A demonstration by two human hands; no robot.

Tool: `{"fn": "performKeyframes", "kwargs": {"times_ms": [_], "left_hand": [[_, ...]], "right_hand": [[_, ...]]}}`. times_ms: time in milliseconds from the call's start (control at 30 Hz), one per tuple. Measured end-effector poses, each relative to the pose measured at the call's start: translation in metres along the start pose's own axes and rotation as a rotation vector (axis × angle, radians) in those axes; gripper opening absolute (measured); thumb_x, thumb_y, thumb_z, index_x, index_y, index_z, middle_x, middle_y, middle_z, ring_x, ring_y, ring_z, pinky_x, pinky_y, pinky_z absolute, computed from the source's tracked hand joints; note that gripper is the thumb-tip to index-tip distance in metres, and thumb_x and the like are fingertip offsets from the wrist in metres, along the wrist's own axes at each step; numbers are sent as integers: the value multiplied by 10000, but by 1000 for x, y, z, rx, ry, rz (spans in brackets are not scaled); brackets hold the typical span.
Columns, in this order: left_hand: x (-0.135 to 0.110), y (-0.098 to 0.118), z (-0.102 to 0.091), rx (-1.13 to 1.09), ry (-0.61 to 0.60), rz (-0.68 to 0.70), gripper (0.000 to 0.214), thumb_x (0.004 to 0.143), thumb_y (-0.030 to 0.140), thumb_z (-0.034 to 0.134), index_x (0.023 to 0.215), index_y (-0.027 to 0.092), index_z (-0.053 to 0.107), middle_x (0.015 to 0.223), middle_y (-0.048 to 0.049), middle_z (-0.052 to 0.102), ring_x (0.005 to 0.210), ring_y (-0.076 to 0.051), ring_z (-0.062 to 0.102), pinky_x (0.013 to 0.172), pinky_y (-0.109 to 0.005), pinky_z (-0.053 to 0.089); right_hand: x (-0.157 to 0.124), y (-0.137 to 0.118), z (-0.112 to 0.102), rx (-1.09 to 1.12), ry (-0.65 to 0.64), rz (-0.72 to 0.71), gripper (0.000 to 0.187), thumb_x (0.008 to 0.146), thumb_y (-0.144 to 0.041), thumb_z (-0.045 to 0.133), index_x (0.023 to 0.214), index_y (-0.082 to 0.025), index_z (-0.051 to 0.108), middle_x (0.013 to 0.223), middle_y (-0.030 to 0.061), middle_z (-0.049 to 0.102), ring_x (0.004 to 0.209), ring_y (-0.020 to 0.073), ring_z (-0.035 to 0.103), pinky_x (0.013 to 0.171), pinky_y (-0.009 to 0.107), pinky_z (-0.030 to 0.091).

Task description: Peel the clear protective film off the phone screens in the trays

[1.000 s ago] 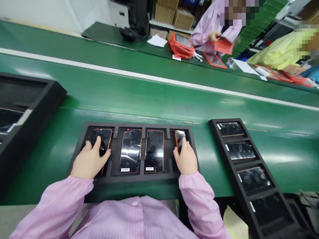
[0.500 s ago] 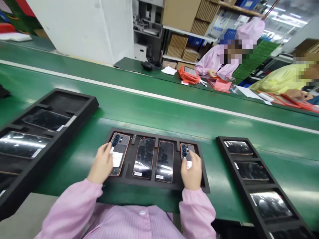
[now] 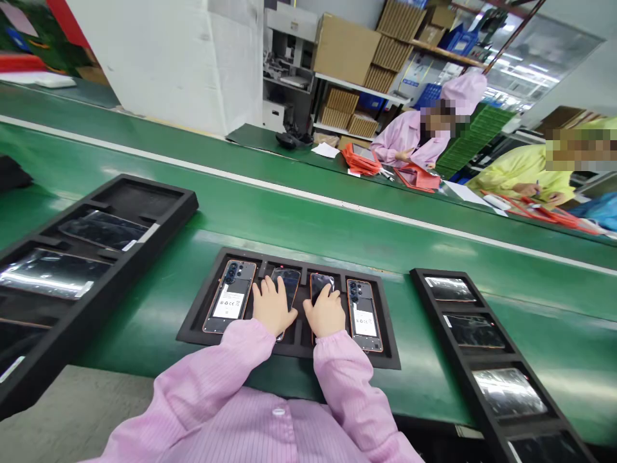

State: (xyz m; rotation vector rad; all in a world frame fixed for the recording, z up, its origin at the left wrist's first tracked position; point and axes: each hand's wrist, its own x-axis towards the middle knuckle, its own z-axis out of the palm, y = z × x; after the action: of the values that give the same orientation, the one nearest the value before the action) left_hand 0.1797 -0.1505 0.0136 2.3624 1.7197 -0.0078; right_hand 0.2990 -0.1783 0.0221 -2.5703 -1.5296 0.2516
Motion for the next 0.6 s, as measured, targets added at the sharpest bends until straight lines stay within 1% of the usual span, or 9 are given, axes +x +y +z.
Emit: {"fn": "performKeyframes", "kwargs": {"times_ms": [67,133,200,267,333,400,500,567,600], "left_hand": [[-7,-13,-11,-118,25,14,687,847,366,504,1428,10,412,1386,-304,479,1304,-404,460,1067,-512,362],[-13,-34,-23,-279,18,-55,565,887,317,396,1383,60,483,1193,-241,640,1095,-363,620,918,-461,476],[-13,-59,-29,-433,-14,-143,510,899,302,342,1341,128,525,980,-165,714,897,-333,681,844,-460,495],[-10,-76,-25,-677,-37,-130,499,890,305,347,1337,152,509,928,-104,718,889,-292,682,863,-432,501],[-9,-80,-11,-870,-76,-77,526,898,334,330,1352,109,472,1002,-115,707,958,-266,675,878,-398,521],[-13,-70,4,-923,-69,-10,556,903,319,313,1393,81,425,1256,-162,621,1181,-251,595,1010,-387,475],[-24,-56,13,-793,10,78,594,909,306,319,1453,72,359,1528,-176,350,1426,-252,339,1171,-408,313],[-27,-65,6,-666,136,106,583,931,339,301,1454,95,377,1564,-151,286,1463,-254,252,1205,-424,244],[-27,-76,0,-602,211,93,579,936,358,292,1442,100,402,1554,-151,302,1460,-262,253,1209,-433,227]], "right_hand": [[4,14,-10,61,15,15,558,873,-247,462,1340,58,469,975,307,642,883,389,657,760,490,499],[8,36,-18,154,35,26,497,878,-215,388,1313,-11,512,820,206,672,751,331,670,722,463,508],[11,57,-18,277,51,9,493,875,-196,343,1322,-59,500,791,136,679,717,271,673,700,399,526],[10,69,-9,405,59,-43,508,889,-198,294,1348,-55,456,833,113,690,752,223,681,706,344,545],[6,68,6,502,82,-97,530,898,-206,262,1374,-30,414,997,154,689,911,205,681,790,333,552],[1,62,17,559,120,-144,542,900,-239,295,1393,-45,406,1245,196,602,1152,212,601,938,367,512],[-5,65,17,564,297,-246,550,897,-322,399,1395,-94,444,1438,185,442,1357,241,413,1099,436,382],[-6,86,7,507,462,-234,565,880,-367,447,1368,-86,487,1433,196,437,1365,272,388,1128,472,330],[-5,101,2,469,512,-161,586,861,-390,467,1349,-68,506,1406,213,457,1348,294,402,1129,489,319]]}}
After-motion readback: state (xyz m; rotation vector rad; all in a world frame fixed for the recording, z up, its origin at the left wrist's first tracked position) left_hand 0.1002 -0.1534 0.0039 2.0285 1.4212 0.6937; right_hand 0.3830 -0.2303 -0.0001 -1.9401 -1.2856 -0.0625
